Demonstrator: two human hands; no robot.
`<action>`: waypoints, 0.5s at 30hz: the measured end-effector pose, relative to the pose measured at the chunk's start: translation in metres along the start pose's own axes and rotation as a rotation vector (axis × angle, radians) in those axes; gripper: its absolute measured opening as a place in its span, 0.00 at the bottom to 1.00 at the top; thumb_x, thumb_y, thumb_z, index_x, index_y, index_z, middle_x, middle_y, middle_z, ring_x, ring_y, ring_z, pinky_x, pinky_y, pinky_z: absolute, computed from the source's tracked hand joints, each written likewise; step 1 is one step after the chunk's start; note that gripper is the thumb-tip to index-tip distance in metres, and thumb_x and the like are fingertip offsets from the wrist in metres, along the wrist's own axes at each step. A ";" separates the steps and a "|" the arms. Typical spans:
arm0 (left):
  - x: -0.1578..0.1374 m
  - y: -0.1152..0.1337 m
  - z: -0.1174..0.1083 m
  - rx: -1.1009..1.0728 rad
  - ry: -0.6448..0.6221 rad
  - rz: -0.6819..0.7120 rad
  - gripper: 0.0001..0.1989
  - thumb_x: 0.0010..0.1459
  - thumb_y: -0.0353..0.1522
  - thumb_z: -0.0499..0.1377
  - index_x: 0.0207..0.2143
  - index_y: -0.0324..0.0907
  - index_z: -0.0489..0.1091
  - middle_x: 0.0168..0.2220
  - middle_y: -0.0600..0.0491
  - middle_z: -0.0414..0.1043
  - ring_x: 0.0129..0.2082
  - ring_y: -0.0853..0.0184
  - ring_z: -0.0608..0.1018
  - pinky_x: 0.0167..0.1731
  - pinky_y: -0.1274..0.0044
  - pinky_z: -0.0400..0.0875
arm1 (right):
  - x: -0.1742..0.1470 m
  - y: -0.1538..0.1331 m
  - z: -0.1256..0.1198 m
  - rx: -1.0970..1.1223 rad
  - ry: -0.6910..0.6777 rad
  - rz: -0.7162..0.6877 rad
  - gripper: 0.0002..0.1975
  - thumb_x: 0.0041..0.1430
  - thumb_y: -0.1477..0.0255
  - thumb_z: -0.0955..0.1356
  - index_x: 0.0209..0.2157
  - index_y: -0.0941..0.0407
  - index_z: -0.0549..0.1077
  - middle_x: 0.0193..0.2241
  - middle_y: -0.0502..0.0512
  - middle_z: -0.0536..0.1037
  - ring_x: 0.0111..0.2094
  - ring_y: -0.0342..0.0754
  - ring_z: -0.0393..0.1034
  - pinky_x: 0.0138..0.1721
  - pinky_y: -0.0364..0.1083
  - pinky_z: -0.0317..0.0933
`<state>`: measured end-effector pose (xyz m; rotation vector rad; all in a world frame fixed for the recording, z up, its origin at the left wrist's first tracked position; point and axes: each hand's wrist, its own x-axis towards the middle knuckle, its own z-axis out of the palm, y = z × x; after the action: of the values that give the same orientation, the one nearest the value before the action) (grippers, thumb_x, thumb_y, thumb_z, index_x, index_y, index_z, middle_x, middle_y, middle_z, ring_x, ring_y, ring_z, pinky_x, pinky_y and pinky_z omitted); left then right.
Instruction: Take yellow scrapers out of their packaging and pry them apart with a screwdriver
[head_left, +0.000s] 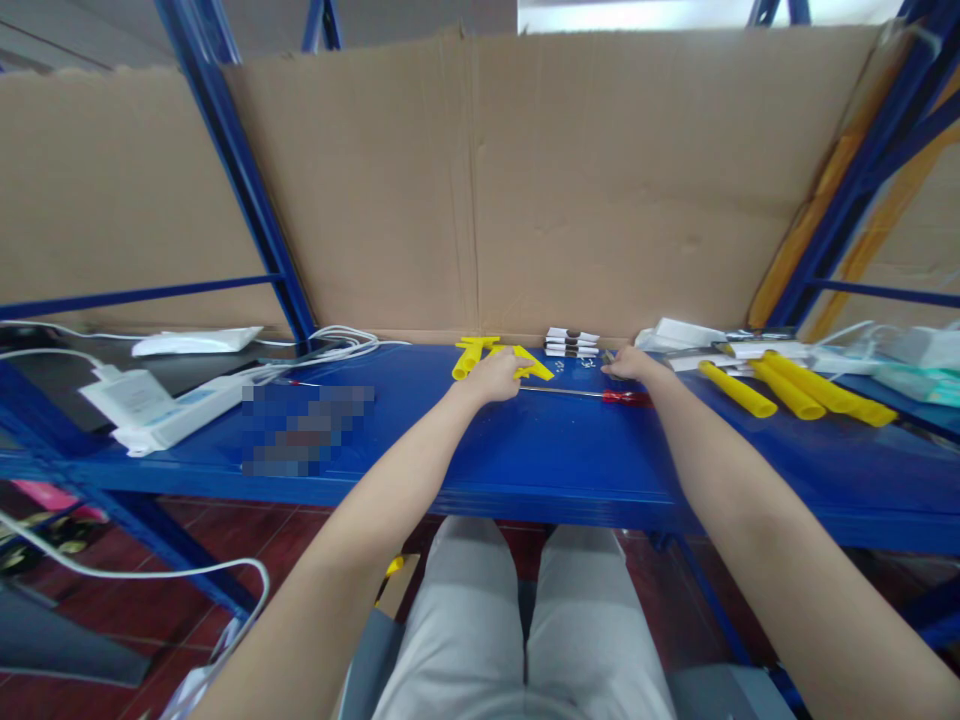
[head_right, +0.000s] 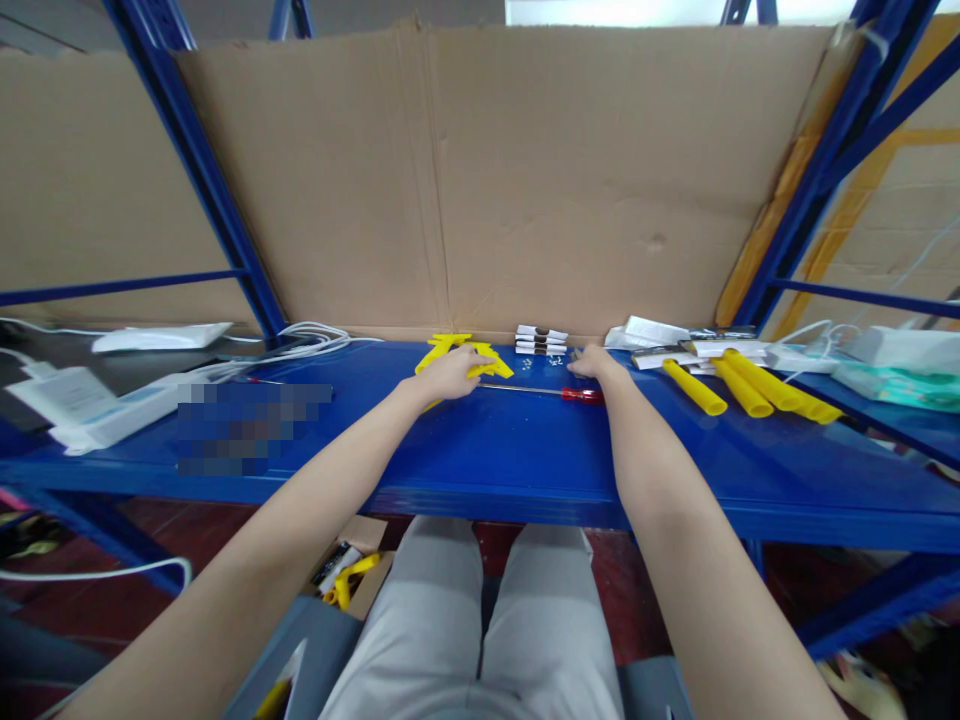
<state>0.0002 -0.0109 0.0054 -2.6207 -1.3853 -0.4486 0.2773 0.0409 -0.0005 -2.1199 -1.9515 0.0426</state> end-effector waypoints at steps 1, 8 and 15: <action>0.000 0.000 0.000 0.004 -0.001 0.000 0.24 0.58 0.27 0.53 0.56 0.48 0.68 0.55 0.51 0.70 0.54 0.62 0.70 0.54 0.72 0.62 | -0.002 -0.003 -0.001 -0.045 -0.023 0.016 0.13 0.53 0.70 0.69 0.37 0.65 0.78 0.33 0.65 0.80 0.36 0.52 0.75 0.34 0.42 0.64; -0.001 0.003 -0.003 0.002 -0.008 -0.005 0.24 0.57 0.27 0.53 0.56 0.47 0.68 0.56 0.50 0.69 0.54 0.61 0.70 0.53 0.72 0.62 | -0.009 -0.015 -0.005 -0.115 -0.078 0.080 0.17 0.54 0.74 0.66 0.44 0.68 0.76 0.39 0.69 0.79 0.40 0.54 0.75 0.35 0.42 0.64; 0.000 0.000 -0.001 0.001 0.004 0.006 0.24 0.57 0.26 0.53 0.56 0.48 0.69 0.55 0.50 0.70 0.54 0.61 0.71 0.53 0.70 0.63 | -0.008 -0.010 -0.007 -0.102 -0.112 0.117 0.16 0.52 0.73 0.67 0.41 0.67 0.77 0.31 0.65 0.80 0.35 0.53 0.76 0.34 0.43 0.66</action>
<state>0.0004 -0.0111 0.0062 -2.6207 -1.3752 -0.4519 0.2681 0.0323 0.0071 -2.3431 -1.9265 0.0875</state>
